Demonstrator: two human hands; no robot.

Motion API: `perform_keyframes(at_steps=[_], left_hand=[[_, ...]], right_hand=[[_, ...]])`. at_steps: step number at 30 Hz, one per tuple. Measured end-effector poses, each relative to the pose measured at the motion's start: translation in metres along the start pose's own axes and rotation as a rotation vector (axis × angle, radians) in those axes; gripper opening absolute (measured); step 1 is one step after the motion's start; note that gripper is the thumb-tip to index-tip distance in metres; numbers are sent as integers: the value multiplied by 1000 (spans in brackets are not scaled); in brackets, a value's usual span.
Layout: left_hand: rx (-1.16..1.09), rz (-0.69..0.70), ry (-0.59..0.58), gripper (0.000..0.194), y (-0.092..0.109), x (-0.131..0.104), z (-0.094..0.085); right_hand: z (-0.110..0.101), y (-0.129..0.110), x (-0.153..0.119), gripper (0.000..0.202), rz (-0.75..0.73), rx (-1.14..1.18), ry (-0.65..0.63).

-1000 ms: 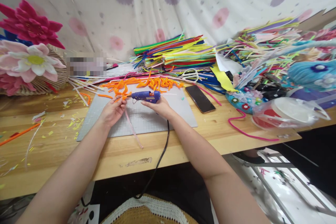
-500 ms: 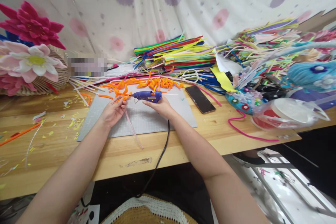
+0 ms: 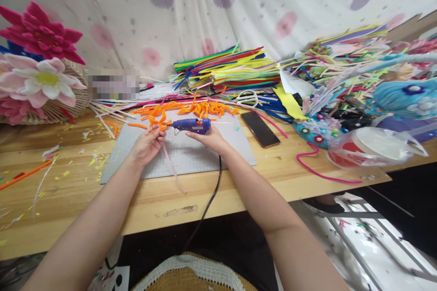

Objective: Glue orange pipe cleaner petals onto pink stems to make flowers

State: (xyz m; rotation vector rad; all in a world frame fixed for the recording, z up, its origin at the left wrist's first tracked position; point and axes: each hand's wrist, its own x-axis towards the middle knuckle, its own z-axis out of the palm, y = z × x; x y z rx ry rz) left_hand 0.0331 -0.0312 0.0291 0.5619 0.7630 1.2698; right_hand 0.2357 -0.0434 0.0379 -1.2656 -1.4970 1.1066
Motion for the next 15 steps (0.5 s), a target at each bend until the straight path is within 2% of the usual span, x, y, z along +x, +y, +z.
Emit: perform_keyframes(at_steps=[4,7,10,15], left_hand=[[-16,-1,-10,15,0,0,0],[-37,1,-15,15,1,0,-1],[-52,0,-12,15,2,0,-2],[-75,-3,0,16,4,0,-2]], right_hand=[[-4,0,2,42,33,-51,81],[-14,-1,2,38,23,-65,124],[-32,0,3,36,-9,-57,220],[-71,6,4,32,-78,-20,466]])
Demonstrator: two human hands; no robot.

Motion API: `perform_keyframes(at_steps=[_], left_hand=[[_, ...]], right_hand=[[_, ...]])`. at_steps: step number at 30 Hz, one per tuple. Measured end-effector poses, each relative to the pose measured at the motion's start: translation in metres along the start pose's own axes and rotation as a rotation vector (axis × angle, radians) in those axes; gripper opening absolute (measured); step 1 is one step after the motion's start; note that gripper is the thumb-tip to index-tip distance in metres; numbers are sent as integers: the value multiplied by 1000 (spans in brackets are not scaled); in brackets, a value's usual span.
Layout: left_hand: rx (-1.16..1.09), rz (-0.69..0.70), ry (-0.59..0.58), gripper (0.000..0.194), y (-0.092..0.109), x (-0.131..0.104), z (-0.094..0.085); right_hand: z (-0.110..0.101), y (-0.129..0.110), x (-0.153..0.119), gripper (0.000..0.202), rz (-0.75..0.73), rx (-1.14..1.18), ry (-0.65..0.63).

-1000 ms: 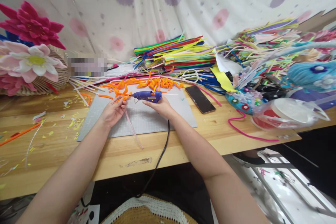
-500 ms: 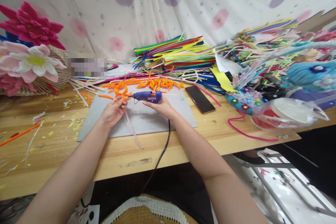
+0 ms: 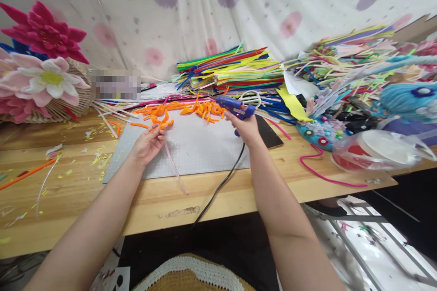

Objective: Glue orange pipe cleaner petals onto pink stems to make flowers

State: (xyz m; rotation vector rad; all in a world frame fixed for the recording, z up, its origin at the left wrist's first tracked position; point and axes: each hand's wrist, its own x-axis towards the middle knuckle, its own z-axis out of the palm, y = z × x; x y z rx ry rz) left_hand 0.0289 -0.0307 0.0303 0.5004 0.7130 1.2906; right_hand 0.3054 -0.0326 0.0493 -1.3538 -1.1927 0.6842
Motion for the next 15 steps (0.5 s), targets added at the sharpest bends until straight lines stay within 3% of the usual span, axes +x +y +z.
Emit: perform_keyframes(at_steps=[3,7,11,15], left_hand=[[-14,-1,-2,16,1,0,0],[-36,-6,-6,16,2,1,-1],[-35,-3,2,16,1,2,-3],[-15,5,7,15,0,2,-4]], right_hand=[[-21,7,5,33,7,-58,49],[-39,24,5,44,103,-324,32],[-43,43,3,51,181,-602,119],[-37,49,2,54,219,-697,121]])
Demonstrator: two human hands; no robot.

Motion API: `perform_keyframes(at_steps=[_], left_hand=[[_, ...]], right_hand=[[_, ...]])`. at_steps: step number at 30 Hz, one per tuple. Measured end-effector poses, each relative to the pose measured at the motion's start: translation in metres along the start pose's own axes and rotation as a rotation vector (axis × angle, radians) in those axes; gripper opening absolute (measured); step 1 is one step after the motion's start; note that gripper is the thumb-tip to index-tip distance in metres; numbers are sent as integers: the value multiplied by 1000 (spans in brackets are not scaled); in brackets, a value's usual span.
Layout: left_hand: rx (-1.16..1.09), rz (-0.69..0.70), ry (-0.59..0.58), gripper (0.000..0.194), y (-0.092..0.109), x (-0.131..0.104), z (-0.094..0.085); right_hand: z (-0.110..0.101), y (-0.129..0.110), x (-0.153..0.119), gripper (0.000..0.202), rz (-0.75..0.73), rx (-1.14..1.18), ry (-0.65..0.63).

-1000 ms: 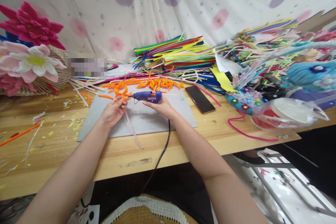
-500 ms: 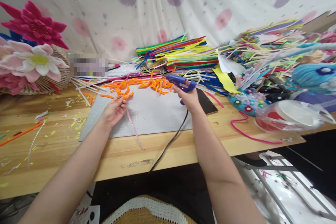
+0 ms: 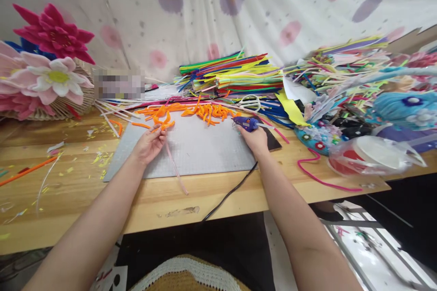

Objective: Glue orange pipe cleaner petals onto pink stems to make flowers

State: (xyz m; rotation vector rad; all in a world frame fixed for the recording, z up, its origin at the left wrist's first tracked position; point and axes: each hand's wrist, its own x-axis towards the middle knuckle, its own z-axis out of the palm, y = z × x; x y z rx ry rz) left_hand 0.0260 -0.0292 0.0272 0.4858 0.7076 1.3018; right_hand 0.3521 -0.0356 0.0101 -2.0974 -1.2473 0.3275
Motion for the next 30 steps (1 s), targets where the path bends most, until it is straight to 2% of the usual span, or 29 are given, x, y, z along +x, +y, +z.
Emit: perform_keyframes(at_steps=[7,10,13,15,18,21,23,25,27,30], left_hand=[[1,1,14,15,1,2,-2],[-22,12,21,15,5,2,-3],[-75,45,41,16,13,2,-4],[-130,67,67,16,20,2,-6],[-208,79,80,14,28,1,-10],[-242,76,64,12,31,0,-11],[-248,68,56,13,30,-1,-10],[-250,56,57,15,28,-2,-8],[-252,42,73,16,28,-3,-7],[-243,28,98,16,30,-5,-8]], right_hand=[[-8,-12,-6,53,-73,-166,-106],[-22,-13,-11,55,-155,-268,-167],[-40,-9,-20,57,-240,-456,-151],[-51,-6,-30,55,-221,-600,-159],[-55,-11,-44,44,-171,-642,-359],[-36,-33,-56,35,-296,-401,-512],[-11,-56,-60,27,-402,-133,-585],[20,-83,-62,19,-411,138,-629],[50,-111,-63,10,-316,331,-675],[86,-149,-66,6,-51,523,-769]])
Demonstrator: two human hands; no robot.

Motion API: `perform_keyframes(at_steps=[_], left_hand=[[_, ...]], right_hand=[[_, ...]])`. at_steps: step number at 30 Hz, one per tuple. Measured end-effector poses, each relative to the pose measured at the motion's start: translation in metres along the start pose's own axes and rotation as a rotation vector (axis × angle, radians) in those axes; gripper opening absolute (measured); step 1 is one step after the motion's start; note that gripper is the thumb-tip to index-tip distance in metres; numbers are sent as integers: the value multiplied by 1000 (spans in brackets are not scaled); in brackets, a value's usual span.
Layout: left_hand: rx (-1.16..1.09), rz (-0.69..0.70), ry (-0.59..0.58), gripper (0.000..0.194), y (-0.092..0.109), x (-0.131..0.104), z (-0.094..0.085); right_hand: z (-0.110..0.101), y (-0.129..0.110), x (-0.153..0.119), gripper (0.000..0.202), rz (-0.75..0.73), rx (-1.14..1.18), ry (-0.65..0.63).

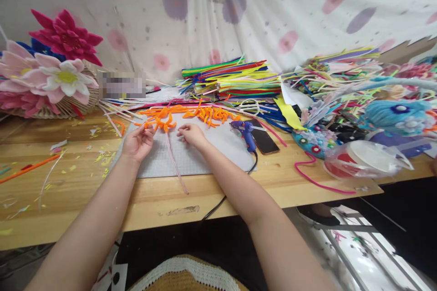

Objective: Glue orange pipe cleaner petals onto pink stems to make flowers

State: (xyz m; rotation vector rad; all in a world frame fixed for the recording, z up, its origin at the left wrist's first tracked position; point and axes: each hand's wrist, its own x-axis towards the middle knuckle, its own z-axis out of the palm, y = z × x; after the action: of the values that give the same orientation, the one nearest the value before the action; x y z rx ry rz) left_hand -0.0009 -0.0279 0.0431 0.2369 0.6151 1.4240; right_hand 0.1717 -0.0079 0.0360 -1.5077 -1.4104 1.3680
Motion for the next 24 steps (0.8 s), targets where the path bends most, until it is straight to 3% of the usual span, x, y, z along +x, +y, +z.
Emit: perform_keyframes(at_steps=[5,11,17,19,24], left_hand=[[1,-7,-37,14,4,-3,-2],[21,12,-95,17,4,-7,1],[187,-11,-75,16,-3,-11,5],[227,-40,-75,15,-8,-12,5],[361,-140,-153,17,-22,-15,3]], right_hand=[[34,-16,27,13,222,265,-147],[25,-16,31,17,284,551,-246],[-13,-2,13,4,62,578,-39],[-25,5,6,13,-16,503,7],[-35,20,-3,16,-74,390,126]])
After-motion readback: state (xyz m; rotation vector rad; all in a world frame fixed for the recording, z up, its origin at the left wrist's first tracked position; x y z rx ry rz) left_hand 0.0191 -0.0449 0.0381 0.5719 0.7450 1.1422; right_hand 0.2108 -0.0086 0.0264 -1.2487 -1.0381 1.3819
